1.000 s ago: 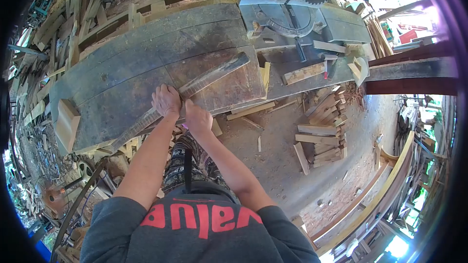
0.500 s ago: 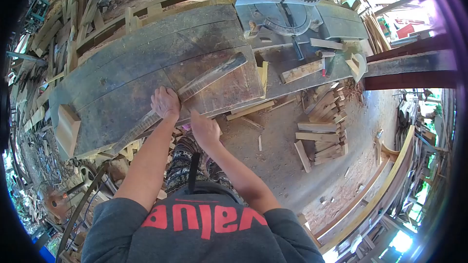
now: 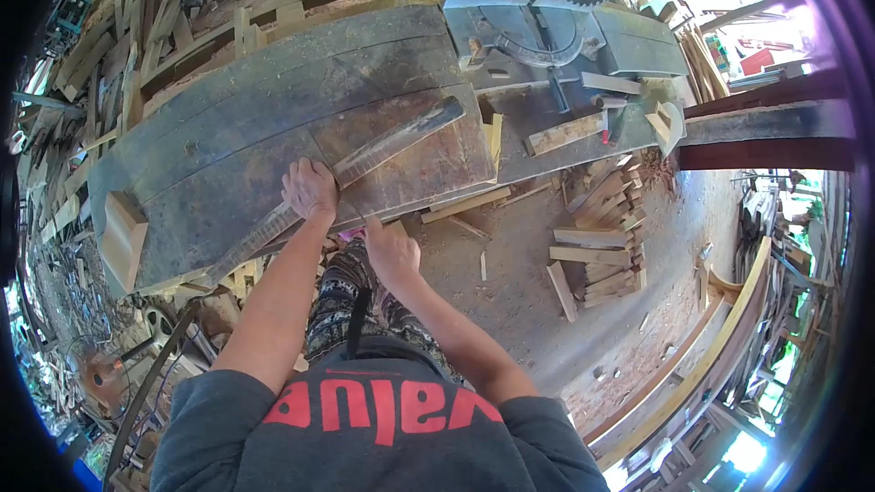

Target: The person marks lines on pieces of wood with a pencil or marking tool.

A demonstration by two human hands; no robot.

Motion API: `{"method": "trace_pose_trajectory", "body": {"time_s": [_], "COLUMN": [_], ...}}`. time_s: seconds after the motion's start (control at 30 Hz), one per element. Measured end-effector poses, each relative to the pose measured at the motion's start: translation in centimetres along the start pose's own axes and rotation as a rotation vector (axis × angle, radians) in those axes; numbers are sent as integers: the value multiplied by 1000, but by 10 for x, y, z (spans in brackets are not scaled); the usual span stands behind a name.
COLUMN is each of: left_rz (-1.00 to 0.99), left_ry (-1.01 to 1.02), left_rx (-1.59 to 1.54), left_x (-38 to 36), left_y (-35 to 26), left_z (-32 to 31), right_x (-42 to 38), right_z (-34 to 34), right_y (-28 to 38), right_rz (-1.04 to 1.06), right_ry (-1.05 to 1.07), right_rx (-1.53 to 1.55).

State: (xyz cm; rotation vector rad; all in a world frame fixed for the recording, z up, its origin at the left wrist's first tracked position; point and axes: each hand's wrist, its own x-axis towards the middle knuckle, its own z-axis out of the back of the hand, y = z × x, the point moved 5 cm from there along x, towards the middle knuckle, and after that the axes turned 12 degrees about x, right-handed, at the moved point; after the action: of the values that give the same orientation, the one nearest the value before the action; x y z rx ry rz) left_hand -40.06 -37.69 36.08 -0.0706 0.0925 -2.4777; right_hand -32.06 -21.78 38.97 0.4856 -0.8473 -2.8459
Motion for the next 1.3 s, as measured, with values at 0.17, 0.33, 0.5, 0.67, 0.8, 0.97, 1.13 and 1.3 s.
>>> {"method": "trace_pose_trajectory", "body": {"time_s": [0.17,0.33,0.5,0.67,0.8,0.97,1.13,1.3], "left_rz": [-10,-2,-31,-21,-46,-19,-26,-24], "left_ry": [-15,-18,-38,-16,-25,-6,-27,-26], "left_rx": [-6,-11,16,2,0,10,1,7], "left_x": [4,8,5,6,4,6,4,8], "left_y": [-3,-5,-4,-3,-2,-2,-1,0], "left_z": [2,-2,-2,-4,0,-1,-3,-4], "right_x": [48,0,48,7,20,27,-7,44], "right_z": [-25,2,-18,-3,-15,-17,0,-18], "right_y": [5,0,10,0,0,5,0,12], "right_rz": [85,-7,12,-20,-19,-3,-31,53], "right_ry": [-56,-26,-14,19,3,-30,-26,-88], "right_rx": [36,15,67,15,7,6,14,32]}}
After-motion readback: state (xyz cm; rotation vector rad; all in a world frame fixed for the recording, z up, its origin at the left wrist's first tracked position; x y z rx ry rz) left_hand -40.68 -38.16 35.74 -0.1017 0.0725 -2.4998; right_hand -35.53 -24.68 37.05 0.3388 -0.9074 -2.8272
